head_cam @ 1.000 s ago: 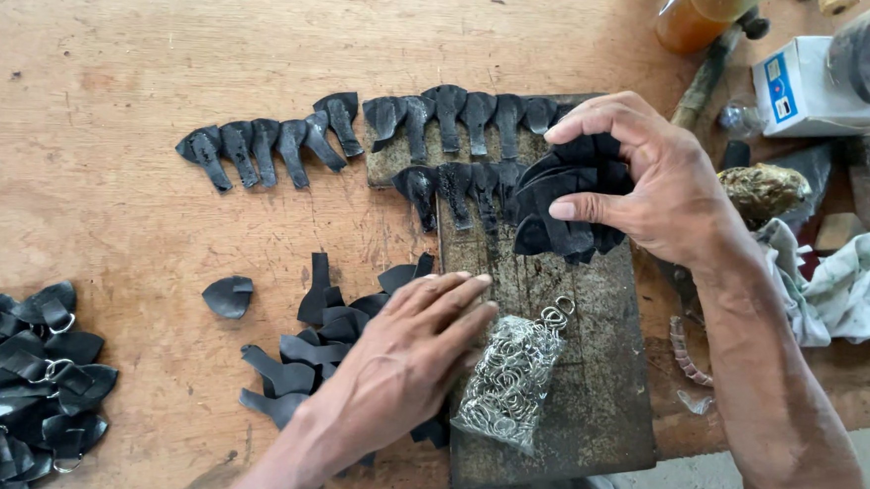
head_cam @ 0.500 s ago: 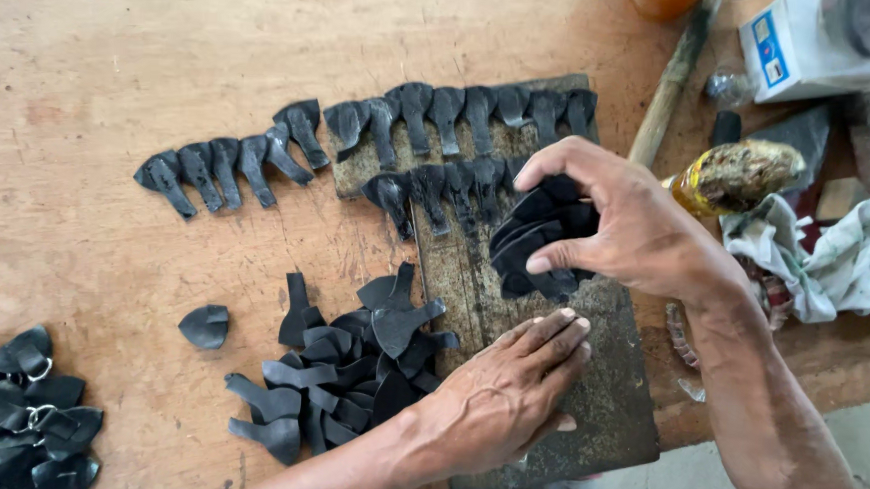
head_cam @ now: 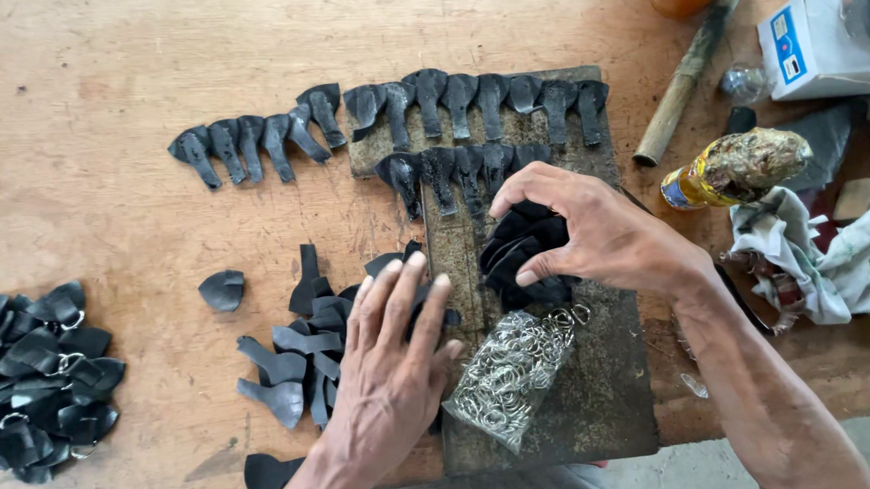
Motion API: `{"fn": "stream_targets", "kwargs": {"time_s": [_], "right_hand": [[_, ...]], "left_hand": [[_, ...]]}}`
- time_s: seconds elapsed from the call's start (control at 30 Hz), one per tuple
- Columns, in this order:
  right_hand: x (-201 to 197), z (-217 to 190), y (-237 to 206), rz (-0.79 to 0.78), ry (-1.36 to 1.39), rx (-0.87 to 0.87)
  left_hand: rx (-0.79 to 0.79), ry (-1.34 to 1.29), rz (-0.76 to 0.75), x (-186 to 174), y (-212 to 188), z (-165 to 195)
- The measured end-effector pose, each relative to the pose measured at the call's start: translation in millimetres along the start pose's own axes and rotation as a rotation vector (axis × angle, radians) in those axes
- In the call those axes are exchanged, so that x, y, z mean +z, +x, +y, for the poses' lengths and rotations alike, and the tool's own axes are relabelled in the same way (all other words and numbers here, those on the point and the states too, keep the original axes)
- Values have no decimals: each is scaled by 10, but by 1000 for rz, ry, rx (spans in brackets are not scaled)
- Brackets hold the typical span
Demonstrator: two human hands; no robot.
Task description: The person applies glue from a jar onto cut black rubber pieces, folds and presses the pieces together, and threads metal rings through them to form keychains, setting finished ones aside on the workbench.
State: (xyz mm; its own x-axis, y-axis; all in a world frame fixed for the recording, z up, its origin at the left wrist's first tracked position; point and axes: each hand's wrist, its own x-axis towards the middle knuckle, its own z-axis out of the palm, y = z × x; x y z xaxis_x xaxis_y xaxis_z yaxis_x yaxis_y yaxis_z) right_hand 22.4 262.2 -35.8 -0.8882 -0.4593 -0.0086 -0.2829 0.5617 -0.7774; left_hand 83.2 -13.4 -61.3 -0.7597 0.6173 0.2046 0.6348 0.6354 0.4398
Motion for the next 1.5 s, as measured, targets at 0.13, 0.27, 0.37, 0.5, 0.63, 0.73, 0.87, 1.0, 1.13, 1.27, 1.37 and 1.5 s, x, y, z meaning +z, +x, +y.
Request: {"fn": "stream_targets", "kwargs": {"time_s": [0.13, 0.27, 0.37, 0.5, 0.63, 0.73, 0.87, 1.0, 1.13, 1.27, 1.37, 1.5], "right_hand": [[35, -65, -43, -32, 54, 82], [122, -165, -27, -80, 57, 140], [142, -213, 9, -112, 36, 131], [120, -255, 22, -158, 55, 161], [119, -300, 28, -155, 24, 95], [151, -329, 50, -135, 42, 166], [157, -325, 59, -231, 134, 498], [170, -271, 57, -248, 18, 296], [195, -213, 36, -245, -8, 374], [214, -177, -8, -205, -21, 354], [216, -163, -25, -183, -54, 234], [236, -182, -17, -231, 57, 445]], "left_hand": [[-123, 59, -57, -27, 9, -107], [-176, 46, -59, -61, -7, -151], [-195, 35, -80, -79, -41, -147], [-182, 2, 20, -193, -204, -262], [-357, 185, 132, -419, -331, -698], [-482, 63, 122, -445, -301, -860], [-464, -183, -12, -382, -261, -721], [-397, -198, 66, -460, -363, -602], [-383, -136, 255, -568, -756, -448], [-489, 15, 349, -473, -1166, -288], [-562, 18, 270, -297, -1213, -280], [-514, -122, 222, -144, -995, -296]]}}
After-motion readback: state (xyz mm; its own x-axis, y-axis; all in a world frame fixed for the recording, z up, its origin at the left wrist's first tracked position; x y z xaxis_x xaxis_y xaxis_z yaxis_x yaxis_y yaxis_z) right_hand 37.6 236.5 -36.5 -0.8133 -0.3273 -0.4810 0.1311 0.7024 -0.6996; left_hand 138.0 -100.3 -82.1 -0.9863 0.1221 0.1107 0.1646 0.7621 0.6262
